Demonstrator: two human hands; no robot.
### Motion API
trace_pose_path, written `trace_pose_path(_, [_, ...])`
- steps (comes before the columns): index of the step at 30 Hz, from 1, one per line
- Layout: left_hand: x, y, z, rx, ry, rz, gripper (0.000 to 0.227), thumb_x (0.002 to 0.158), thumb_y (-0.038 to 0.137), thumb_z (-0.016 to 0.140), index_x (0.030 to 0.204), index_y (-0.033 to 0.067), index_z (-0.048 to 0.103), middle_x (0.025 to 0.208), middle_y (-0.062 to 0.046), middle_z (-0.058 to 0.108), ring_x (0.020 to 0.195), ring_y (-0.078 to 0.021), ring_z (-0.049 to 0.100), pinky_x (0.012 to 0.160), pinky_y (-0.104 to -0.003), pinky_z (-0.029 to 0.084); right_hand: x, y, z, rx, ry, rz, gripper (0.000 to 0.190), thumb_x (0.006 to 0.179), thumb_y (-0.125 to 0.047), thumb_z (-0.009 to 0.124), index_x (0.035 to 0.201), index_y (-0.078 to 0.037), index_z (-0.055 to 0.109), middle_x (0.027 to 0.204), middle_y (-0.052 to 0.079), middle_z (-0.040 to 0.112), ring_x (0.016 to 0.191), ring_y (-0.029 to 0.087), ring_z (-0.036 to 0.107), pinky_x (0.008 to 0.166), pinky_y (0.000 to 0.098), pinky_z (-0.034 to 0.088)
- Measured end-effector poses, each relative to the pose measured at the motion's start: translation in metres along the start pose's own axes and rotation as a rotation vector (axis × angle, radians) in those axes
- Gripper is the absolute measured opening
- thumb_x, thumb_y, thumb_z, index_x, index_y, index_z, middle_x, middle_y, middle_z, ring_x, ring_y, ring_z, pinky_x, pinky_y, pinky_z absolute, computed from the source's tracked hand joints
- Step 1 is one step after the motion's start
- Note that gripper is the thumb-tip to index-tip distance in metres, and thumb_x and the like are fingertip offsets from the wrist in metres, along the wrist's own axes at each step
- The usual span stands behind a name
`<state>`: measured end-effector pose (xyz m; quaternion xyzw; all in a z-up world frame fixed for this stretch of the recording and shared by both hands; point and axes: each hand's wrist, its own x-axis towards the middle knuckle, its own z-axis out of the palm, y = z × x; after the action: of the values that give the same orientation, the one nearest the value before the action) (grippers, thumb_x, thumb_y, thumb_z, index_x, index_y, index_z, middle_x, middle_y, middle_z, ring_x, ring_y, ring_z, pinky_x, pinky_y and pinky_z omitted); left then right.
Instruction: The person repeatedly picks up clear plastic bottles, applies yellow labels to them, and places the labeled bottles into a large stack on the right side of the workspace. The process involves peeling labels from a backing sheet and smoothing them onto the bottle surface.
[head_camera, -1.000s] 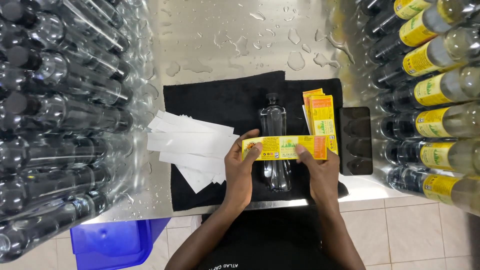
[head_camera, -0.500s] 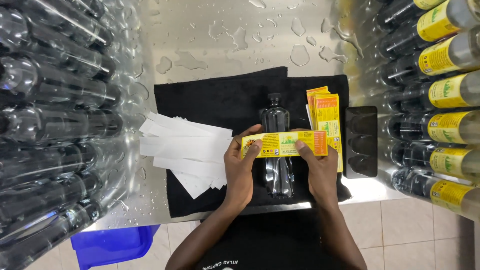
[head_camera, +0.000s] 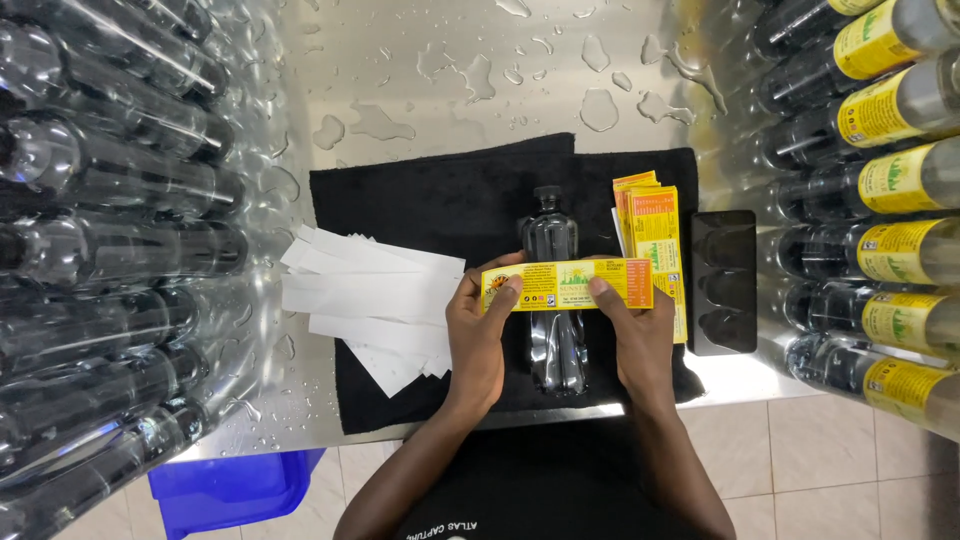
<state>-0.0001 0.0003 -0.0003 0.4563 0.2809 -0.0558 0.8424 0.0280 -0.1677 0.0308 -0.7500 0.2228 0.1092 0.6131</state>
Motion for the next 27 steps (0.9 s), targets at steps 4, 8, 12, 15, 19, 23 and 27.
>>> trace_pose_path(4, [0.001,0.002,0.001,0.001,0.006,0.0,0.033,0.097,0.027,0.083,0.114,0.014,0.058,0.14,-0.014,0.066,0.136,-0.0307,0.063,0.118,-0.048,0.048,0.004,0.013,-0.001,-0.017,0.005,-0.022,0.038,0.099,-0.031,0.083,0.122,-0.006,0.067,0.106,0.017,0.073,0.103,0.029,0.074,0.106,0.0532,0.056])
trace_pose_path(8, [0.002,-0.001,0.0,-0.003,0.015,-0.004,0.032,0.097,0.027,0.083,0.112,0.0143,0.058,0.138,-0.015,0.067,0.136,-0.0311,0.064,0.118,-0.049,0.048,0.004,0.004,0.002,-0.033,0.017,0.0,0.04,0.098,-0.034,0.084,0.122,-0.006,0.068,0.104,0.016,0.073,0.096,0.027,0.072,0.095,0.0458,0.057])
trace_pose_path(12, [0.002,0.004,0.003,0.003,0.015,-0.011,0.032,0.097,0.027,0.083,0.113,0.014,0.059,0.137,-0.015,0.067,0.137,-0.0322,0.064,0.119,-0.05,0.048,0.005,0.004,0.001,-0.025,0.019,-0.017,0.039,0.099,-0.035,0.084,0.12,-0.005,0.07,0.102,0.014,0.073,0.096,0.025,0.071,0.097,0.0473,0.057])
trace_pose_path(15, [0.003,0.005,0.002,0.014,0.019,-0.017,0.031,0.097,0.024,0.083,0.114,0.0132,0.061,0.138,-0.017,0.067,0.138,-0.0332,0.063,0.12,-0.051,0.048,0.004,0.005,0.0,-0.08,0.03,0.01,0.038,0.099,-0.035,0.084,0.12,-0.007,0.069,0.102,0.015,0.074,0.093,0.026,0.072,0.093,0.0449,0.058])
trace_pose_path(19, [0.004,0.004,0.003,0.003,0.029,-0.01,0.029,0.097,0.022,0.083,0.115,0.0115,0.062,0.136,-0.017,0.066,0.136,-0.0325,0.063,0.117,-0.049,0.05,0.002,0.007,0.0,-0.077,0.025,-0.031,0.037,0.1,-0.035,0.083,0.12,-0.006,0.07,0.1,0.016,0.073,0.092,0.026,0.071,0.094,0.0466,0.057])
trace_pose_path(23, [0.004,0.001,0.0,-0.007,0.03,0.0,0.029,0.097,0.022,0.083,0.114,0.0109,0.063,0.136,-0.017,0.066,0.136,-0.0336,0.064,0.116,-0.05,0.052,0.0,0.002,0.003,-0.081,0.03,-0.042,0.032,0.101,-0.033,0.082,0.118,-0.008,0.071,0.097,0.013,0.072,0.089,0.024,0.069,0.093,0.0451,0.056])
trace_pose_path(27, [0.005,0.0,0.0,-0.005,0.026,0.003,0.029,0.097,0.022,0.084,0.114,0.0108,0.063,0.136,-0.018,0.067,0.136,-0.033,0.064,0.115,-0.049,0.053,0.0,0.002,0.003,-0.071,0.033,-0.061,0.032,0.101,-0.032,0.082,0.118,-0.008,0.071,0.097,0.014,0.071,0.089,0.025,0.069,0.092,0.0453,0.055])
